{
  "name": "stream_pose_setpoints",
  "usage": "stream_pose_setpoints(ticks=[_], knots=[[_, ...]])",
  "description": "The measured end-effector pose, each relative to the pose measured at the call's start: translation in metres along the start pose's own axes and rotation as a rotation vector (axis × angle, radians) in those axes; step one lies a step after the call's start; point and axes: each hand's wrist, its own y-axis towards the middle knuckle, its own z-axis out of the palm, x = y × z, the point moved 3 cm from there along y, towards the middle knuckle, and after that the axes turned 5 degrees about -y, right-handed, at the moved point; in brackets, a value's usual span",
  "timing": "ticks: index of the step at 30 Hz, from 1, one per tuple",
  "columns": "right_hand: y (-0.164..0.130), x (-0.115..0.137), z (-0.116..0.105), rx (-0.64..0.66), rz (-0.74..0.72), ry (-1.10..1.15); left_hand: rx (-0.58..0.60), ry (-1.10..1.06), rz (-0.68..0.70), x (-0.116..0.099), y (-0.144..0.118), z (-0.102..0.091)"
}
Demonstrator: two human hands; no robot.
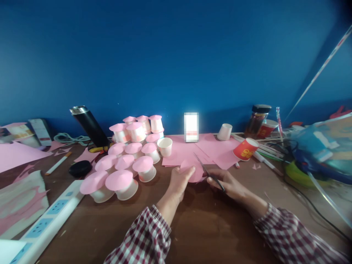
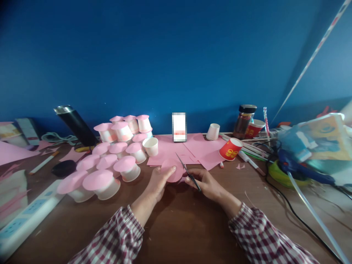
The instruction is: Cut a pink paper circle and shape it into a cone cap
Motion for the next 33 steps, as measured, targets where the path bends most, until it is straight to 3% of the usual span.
stream_pose_setpoints(ticks=[33], knots=[[0.0013, -0.0008, 0.0008, -0.031, 0.009, -0.053, 0.038, 0.107, 0.042, 0.0028, 0.0038, -0.0011]])
